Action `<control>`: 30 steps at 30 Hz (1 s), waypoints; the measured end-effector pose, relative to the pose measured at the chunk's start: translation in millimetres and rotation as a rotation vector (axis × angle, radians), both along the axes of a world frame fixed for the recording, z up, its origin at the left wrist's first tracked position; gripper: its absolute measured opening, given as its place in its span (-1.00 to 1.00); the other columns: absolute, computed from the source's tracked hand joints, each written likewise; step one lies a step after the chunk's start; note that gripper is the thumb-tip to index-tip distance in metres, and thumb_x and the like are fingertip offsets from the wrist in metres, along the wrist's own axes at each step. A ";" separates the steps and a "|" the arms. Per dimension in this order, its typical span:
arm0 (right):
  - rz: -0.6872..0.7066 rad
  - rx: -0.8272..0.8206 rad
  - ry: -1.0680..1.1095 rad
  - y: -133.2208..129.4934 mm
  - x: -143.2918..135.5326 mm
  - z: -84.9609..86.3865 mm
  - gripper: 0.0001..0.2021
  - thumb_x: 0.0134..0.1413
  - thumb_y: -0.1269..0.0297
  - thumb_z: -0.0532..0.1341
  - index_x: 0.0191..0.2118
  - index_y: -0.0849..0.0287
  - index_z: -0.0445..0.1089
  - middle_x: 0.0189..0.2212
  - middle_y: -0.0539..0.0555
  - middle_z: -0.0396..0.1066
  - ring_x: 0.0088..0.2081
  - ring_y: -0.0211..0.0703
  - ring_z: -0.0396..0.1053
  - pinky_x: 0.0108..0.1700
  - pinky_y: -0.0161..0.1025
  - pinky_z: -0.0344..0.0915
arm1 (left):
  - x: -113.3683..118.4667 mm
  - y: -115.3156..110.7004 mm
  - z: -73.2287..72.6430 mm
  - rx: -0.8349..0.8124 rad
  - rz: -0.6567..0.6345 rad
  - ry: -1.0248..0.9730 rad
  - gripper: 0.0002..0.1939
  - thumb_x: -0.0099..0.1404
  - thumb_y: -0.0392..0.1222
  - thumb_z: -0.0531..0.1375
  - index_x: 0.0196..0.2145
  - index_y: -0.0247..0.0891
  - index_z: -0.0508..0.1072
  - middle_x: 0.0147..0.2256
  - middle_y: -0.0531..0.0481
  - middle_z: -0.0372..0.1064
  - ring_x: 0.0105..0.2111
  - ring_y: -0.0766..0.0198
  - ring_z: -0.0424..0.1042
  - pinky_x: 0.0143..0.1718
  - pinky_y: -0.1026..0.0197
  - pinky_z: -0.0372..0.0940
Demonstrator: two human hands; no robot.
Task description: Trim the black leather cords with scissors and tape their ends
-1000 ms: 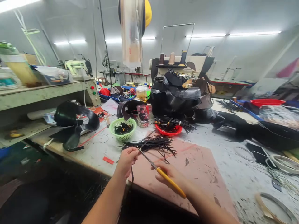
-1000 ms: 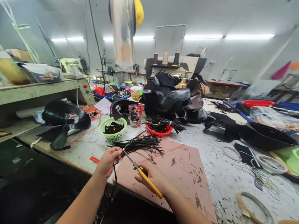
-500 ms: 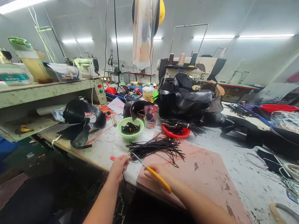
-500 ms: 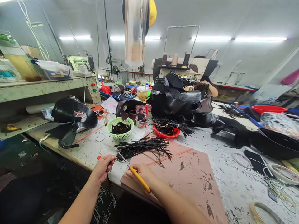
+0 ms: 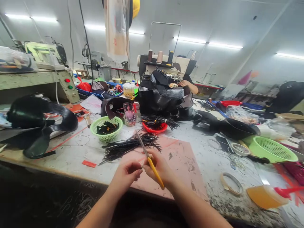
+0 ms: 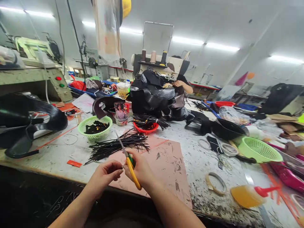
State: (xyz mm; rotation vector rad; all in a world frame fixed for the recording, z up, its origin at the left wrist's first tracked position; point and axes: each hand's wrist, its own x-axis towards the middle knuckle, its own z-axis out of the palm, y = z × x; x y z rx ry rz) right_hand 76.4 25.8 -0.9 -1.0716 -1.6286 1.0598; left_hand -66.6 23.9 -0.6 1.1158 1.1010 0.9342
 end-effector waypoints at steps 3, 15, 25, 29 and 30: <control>-0.099 0.072 -0.133 5.4 32.6 -0.9 -0.58 -0.30 0.49 0.09 -0.17 0.12 0.25 -0.61 -0.13 0.15 -0.59 -0.37 0.10 -0.54 -0.40 0.10 | 8.0 -0.6 -2.8 -0.102 -0.060 0.086 -0.80 -0.21 -0.18 0.31 -0.57 -0.30 0.42 -0.68 0.12 0.28 -0.70 0.39 0.24 -0.65 0.34 0.11; -0.706 -0.003 -0.326 38.9 166.6 -20.8 -0.56 -0.20 0.27 0.10 -0.08 0.18 0.19 -0.55 -0.05 0.26 -0.53 -0.27 0.22 -0.44 -0.32 0.19 | -20.0 2.7 -29.3 -0.253 -0.113 0.296 -0.78 -0.22 -0.14 0.29 -0.56 -0.30 0.44 -0.70 0.07 0.34 -0.76 0.38 0.21 -0.72 0.36 0.04; -0.830 0.080 -0.321 89.0 196.1 -19.1 -0.53 -0.19 0.28 0.10 -0.04 0.18 0.16 -0.51 -0.03 0.31 -0.50 -0.23 0.27 -0.40 -0.28 0.21 | -19.4 28.2 38.6 0.712 0.161 0.890 -0.80 0.02 -0.06 0.12 -0.42 -0.13 0.48 -0.42 0.03 0.48 -0.42 0.16 0.42 -0.33 0.22 0.26; -0.746 -0.098 -0.495 106.5 202.7 -35.3 -0.56 -0.30 0.40 0.09 -0.13 0.20 0.26 -0.63 -0.07 0.26 -0.57 -0.22 0.23 -0.45 -0.29 0.18 | -22.4 48.3 -14.0 0.226 -0.104 0.757 -0.77 -0.08 0.00 0.09 -0.56 -0.17 0.42 -0.64 0.07 0.38 -0.68 0.25 0.30 -0.62 0.26 0.20; -0.730 -0.116 -0.515 110.0 203.6 -39.6 -0.56 -0.32 0.42 0.09 -0.15 0.20 0.28 -0.66 -0.08 0.25 -0.59 -0.22 0.21 -0.47 -0.29 0.17 | -21.6 50.4 -26.1 0.155 -0.097 0.698 -0.76 -0.09 0.01 0.09 -0.55 -0.18 0.40 -0.67 0.10 0.33 -0.71 0.27 0.27 -0.66 0.27 0.18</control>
